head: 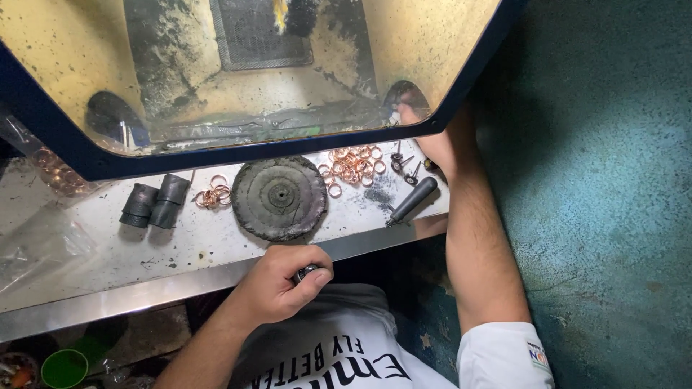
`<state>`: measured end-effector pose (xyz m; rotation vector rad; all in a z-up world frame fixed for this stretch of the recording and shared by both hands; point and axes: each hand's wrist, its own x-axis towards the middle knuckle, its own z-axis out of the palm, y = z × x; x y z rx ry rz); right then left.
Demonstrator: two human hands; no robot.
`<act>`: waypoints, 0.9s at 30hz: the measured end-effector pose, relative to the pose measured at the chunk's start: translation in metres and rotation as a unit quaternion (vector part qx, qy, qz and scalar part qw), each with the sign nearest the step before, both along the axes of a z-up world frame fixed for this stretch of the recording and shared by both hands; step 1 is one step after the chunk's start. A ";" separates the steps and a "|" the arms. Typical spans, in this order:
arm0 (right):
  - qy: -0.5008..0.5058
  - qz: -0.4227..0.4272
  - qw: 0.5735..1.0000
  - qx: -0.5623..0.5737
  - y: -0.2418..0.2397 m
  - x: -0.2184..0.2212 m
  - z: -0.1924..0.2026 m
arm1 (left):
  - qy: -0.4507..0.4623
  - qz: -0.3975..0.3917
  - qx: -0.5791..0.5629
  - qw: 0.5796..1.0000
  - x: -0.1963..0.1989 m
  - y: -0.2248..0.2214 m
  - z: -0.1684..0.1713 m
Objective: Polishing small metal rings and jewelry components using a stationary polishing machine and a handheld rotary tool.
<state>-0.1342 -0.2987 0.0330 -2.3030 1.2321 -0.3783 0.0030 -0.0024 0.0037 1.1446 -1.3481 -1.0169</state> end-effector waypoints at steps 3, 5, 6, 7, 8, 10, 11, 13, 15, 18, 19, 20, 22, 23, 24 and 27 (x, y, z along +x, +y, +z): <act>-0.034 0.006 0.998 0.052 0.005 0.005 0.007 | 0.006 0.004 0.006 1.000 0.000 0.000 0.001; -0.027 -0.008 0.998 0.065 0.009 0.005 0.011 | 0.006 0.004 0.007 1.000 -0.001 0.001 0.000; -0.020 -0.021 0.997 0.076 0.010 0.006 0.013 | 0.006 0.005 0.008 1.000 0.000 0.001 0.000; -0.020 -0.018 0.997 0.076 0.009 0.001 0.016 | 0.005 0.008 0.008 1.000 0.000 0.001 0.000; 0.009 0.011 0.997 0.075 0.007 -0.003 0.019 | 0.005 0.009 0.006 1.000 0.000 0.001 0.000; 0.036 0.042 0.996 0.074 0.016 -0.010 0.032 | 0.004 0.010 0.006 1.000 0.000 0.001 -0.001; 0.024 0.003 0.996 0.089 0.027 -0.014 0.041 | 0.005 0.008 0.007 1.000 0.000 0.001 -0.001; 0.012 -0.039 0.994 0.104 0.039 -0.026 0.043 | 0.005 0.004 0.008 1.000 0.000 0.000 -0.001; -0.034 -0.007 0.999 0.031 0.044 -0.045 0.027 | 0.003 0.009 0.002 1.000 0.000 0.000 0.000; -0.013 -0.082 0.994 0.067 0.069 -0.044 0.045 | 0.006 0.007 0.003 1.000 0.000 0.000 0.002; -0.014 -0.082 0.994 0.066 0.073 -0.045 0.046 | 0.006 0.007 0.003 1.000 0.000 0.000 0.001; -0.059 -0.034 0.996 0.051 0.078 -0.046 0.046 | 0.005 0.008 0.003 1.000 0.000 0.000 0.001; -0.104 0.016 0.994 0.036 0.082 -0.048 0.045 | 0.004 0.010 0.003 1.000 0.000 0.001 0.001; -0.083 0.003 0.996 0.014 0.081 -0.048 0.044 | 0.004 0.010 0.002 1.000 0.000 0.001 0.000; -0.062 -0.010 0.998 -0.008 0.081 -0.048 0.043 | 0.004 0.010 0.001 1.000 0.000 0.001 0.000; -0.040 0.009 0.990 -0.135 0.066 -0.048 0.029 | 0.006 0.011 -0.002 1.000 0.000 0.001 0.000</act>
